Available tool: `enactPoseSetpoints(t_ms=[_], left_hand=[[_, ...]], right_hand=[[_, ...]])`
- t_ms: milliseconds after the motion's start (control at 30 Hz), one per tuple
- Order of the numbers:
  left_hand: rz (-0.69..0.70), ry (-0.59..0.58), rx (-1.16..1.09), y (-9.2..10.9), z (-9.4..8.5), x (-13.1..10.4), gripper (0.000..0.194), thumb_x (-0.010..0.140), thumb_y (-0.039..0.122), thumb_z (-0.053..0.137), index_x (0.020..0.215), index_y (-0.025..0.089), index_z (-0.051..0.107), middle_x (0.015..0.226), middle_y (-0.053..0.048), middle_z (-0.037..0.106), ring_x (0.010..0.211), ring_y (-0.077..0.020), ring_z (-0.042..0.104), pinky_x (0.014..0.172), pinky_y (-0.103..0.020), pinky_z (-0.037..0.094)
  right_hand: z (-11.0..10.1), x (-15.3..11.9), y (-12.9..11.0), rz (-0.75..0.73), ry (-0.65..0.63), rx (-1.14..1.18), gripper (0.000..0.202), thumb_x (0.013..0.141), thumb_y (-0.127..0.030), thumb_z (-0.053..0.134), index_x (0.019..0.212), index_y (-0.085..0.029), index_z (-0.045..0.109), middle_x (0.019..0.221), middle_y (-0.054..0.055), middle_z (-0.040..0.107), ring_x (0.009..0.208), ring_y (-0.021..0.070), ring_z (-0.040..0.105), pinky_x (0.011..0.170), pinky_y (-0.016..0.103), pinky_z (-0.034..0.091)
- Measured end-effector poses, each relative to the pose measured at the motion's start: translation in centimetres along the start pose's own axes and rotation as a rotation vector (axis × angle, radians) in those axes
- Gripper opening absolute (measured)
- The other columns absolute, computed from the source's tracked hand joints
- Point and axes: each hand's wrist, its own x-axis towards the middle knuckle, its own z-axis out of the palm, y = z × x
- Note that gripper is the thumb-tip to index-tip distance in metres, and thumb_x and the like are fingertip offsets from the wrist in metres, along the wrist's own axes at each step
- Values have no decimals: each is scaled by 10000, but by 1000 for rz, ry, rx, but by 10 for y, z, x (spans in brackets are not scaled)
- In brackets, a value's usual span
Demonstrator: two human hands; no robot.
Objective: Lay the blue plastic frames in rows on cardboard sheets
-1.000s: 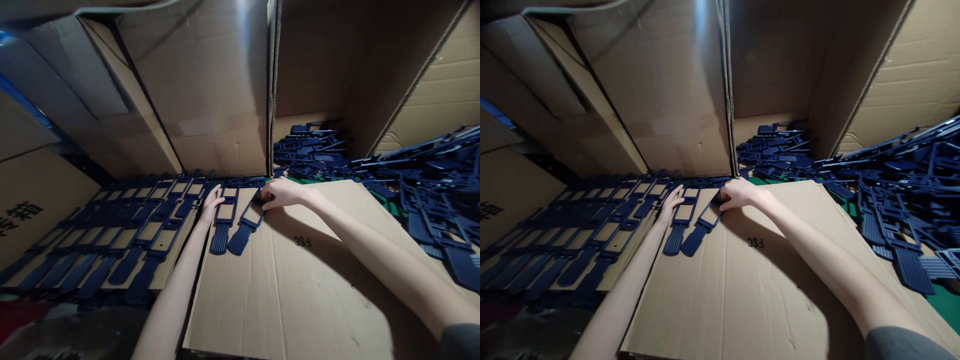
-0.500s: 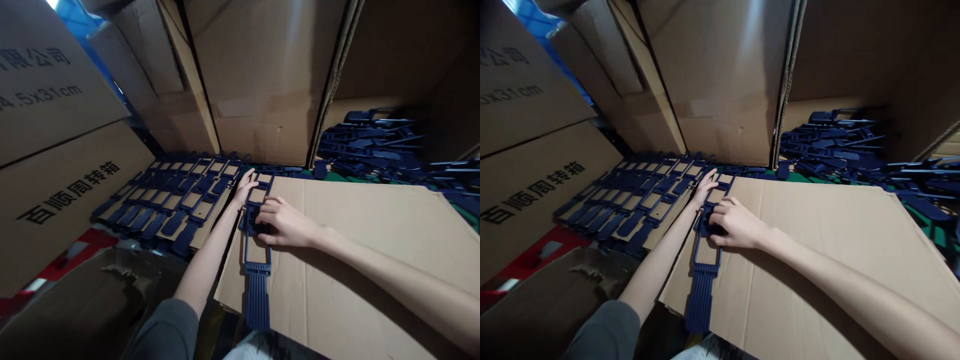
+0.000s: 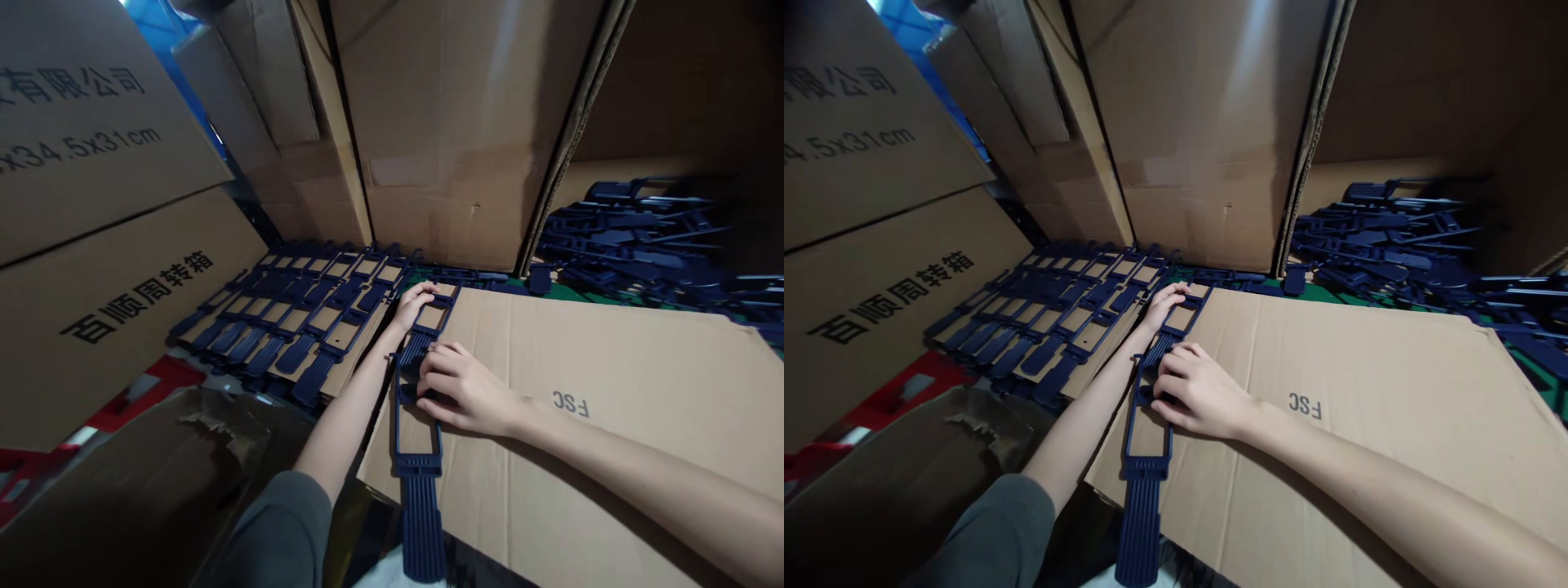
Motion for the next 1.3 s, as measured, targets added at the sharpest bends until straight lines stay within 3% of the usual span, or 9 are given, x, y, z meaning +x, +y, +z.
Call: enactPoseSetpoints(t_ms=[200, 500, 967, 1300], left_hand=[[-14, 6, 46, 0, 0, 0, 90, 667, 206, 554, 726, 184, 618, 815, -5, 633, 942, -202, 556, 952, -325, 352], [-8, 8, 48, 4, 0, -3, 97, 650, 223, 574, 718, 180, 628, 804, -18, 622, 943, -218, 549, 959, -354, 344], [-16, -8, 18, 8, 1, -5, 208, 639, 232, 584, 831, 170, 633, 977, -47, 638, 1083, -249, 534, 1012, -378, 324], [-31, 14, 31, 7, 1, -4, 145, 653, 216, 585, 785, 179, 632, 885, -19, 629, 1020, -224, 542, 974, -349, 361]], right_hand=[[-2, -1, 0, -98, -44, 1, 226, 906, -302, 470, 998, -197, 647, 989, 88, 621, 938, 206, 524, 886, 395, 400], [-1, -1, 4, -120, -68, -42, 357, 920, -390, 464, 1167, -174, 605, 1265, 128, 547, 1193, 237, 461, 1047, 448, 322], [0, 0, 4, 15, -59, -97, 311, 945, -322, 417, 1118, -177, 631, 1152, 106, 611, 1046, 217, 532, 916, 397, 377], [1, -1, 4, 33, -31, -159, 294, 946, -311, 418, 1097, -186, 637, 1155, 113, 591, 1062, 226, 509, 852, 371, 392]])
